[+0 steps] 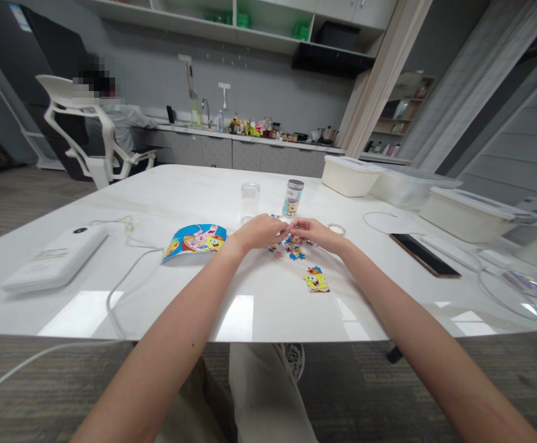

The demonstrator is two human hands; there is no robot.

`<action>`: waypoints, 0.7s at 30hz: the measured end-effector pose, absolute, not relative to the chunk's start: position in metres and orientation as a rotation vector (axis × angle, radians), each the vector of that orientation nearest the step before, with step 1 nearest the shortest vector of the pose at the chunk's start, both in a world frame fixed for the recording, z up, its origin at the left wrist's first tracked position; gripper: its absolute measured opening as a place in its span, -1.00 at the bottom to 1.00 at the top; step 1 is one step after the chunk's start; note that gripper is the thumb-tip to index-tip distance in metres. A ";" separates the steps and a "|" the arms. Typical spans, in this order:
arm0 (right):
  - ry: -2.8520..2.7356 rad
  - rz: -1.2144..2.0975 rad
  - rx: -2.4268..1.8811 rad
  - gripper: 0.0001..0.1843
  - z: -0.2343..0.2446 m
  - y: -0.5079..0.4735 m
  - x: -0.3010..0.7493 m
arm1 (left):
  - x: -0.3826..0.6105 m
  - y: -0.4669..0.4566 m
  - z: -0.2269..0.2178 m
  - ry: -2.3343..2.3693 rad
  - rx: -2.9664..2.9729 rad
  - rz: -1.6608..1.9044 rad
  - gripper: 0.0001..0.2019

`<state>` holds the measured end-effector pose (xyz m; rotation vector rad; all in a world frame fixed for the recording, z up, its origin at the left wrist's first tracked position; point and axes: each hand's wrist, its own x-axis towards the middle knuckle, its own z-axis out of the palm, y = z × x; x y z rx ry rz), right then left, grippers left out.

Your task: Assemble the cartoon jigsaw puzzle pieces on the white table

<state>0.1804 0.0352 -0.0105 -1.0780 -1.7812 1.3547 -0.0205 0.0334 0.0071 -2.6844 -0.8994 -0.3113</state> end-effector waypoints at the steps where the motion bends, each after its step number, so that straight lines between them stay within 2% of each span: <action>1: -1.772 1.362 -1.071 -0.67 -0.011 0.035 0.180 | -0.021 0.033 0.007 -0.901 -2.688 -0.310 -0.68; 21: -1.798 1.279 -1.099 -0.63 -0.009 0.034 0.181 | -0.024 0.039 0.002 -0.849 -2.689 -0.352 -0.77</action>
